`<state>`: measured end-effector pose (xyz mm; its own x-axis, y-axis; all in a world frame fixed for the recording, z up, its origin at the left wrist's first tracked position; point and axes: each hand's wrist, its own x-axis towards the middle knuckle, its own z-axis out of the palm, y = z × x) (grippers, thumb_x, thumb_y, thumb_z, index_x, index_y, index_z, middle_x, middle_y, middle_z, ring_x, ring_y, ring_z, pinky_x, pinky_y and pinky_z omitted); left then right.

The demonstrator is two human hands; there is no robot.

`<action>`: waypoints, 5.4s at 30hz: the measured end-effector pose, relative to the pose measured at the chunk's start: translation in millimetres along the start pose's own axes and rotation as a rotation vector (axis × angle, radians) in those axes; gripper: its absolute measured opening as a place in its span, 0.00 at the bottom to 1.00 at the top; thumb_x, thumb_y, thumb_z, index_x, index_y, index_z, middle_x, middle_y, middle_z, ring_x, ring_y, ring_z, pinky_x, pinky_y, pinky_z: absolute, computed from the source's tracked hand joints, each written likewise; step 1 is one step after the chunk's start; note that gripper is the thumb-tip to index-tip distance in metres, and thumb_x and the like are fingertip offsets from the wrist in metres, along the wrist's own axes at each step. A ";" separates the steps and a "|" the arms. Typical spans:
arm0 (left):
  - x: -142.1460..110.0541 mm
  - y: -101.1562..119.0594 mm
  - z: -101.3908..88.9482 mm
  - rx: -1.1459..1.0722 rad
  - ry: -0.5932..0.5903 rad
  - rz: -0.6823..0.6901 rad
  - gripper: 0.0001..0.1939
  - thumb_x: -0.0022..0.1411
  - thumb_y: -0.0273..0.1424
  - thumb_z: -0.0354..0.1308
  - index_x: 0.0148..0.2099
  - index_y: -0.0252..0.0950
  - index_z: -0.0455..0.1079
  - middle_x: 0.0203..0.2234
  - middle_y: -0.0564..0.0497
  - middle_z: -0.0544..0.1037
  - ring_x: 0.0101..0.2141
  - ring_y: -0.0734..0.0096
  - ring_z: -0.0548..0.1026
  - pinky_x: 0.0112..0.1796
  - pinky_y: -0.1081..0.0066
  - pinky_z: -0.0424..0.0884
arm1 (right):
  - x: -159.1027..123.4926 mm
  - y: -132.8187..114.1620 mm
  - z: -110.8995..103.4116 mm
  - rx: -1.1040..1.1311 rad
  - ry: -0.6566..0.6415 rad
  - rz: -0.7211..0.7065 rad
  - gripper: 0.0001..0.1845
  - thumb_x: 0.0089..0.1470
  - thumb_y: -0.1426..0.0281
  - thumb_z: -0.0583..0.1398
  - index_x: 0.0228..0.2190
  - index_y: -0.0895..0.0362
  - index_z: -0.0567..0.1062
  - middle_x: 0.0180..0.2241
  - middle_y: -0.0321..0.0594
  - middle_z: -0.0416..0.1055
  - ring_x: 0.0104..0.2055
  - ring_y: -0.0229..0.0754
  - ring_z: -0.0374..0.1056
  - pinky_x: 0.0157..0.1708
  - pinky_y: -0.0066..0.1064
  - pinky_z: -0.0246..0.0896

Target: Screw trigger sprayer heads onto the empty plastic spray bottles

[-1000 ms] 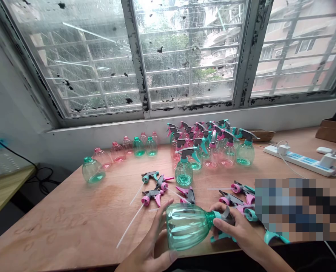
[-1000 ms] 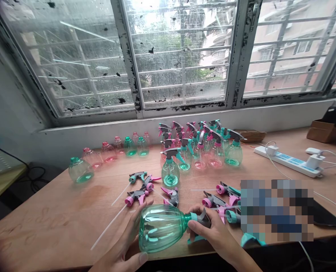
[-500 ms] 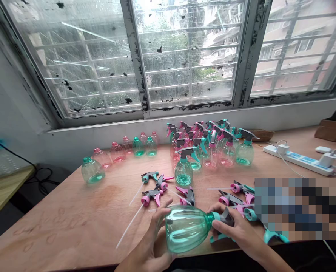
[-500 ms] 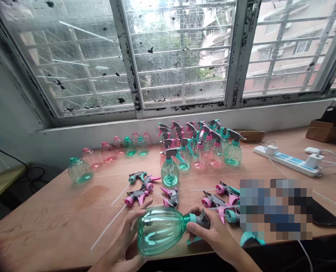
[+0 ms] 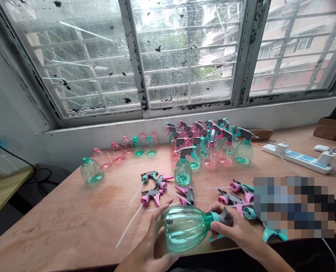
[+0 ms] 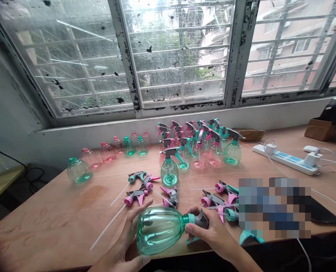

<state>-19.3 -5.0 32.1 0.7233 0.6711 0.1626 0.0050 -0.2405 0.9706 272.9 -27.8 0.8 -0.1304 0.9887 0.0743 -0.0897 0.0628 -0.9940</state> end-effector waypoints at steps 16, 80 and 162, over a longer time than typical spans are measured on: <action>2.8 -1.1 2.6 0.053 0.091 0.006 0.46 0.67 0.27 0.64 0.75 0.54 0.40 0.75 0.46 0.44 0.73 0.45 0.45 0.63 0.53 0.66 | -0.5 4.9 0.2 0.062 -0.019 -0.015 0.20 0.54 0.56 0.71 0.40 0.57 0.76 0.25 0.35 0.77 0.27 0.44 0.76 0.33 0.35 0.75; -6.0 -18.9 -4.4 0.054 0.054 -0.032 0.43 0.70 0.34 0.62 0.74 0.61 0.39 0.76 0.52 0.37 0.70 0.46 0.57 0.65 0.55 0.62 | 1.7 3.0 -2.8 0.039 -0.010 -0.029 0.19 0.56 0.56 0.69 0.38 0.57 0.75 0.25 0.36 0.79 0.27 0.45 0.76 0.34 0.34 0.69; 0.4 -2.9 1.3 -0.015 0.065 -0.045 0.45 0.70 0.35 0.61 0.76 0.57 0.34 0.76 0.48 0.37 0.71 0.47 0.54 0.66 0.53 0.61 | 0.4 1.5 -1.7 -0.047 -0.013 -0.005 0.20 0.55 0.54 0.69 0.40 0.56 0.75 0.24 0.36 0.78 0.29 0.48 0.77 0.35 0.37 0.71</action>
<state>-18.1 -4.9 29.1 0.6764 0.7252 0.1289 0.0262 -0.1987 0.9797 274.4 -27.1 -0.8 -0.1433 0.9864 0.0802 -0.0437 0.0747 -0.9963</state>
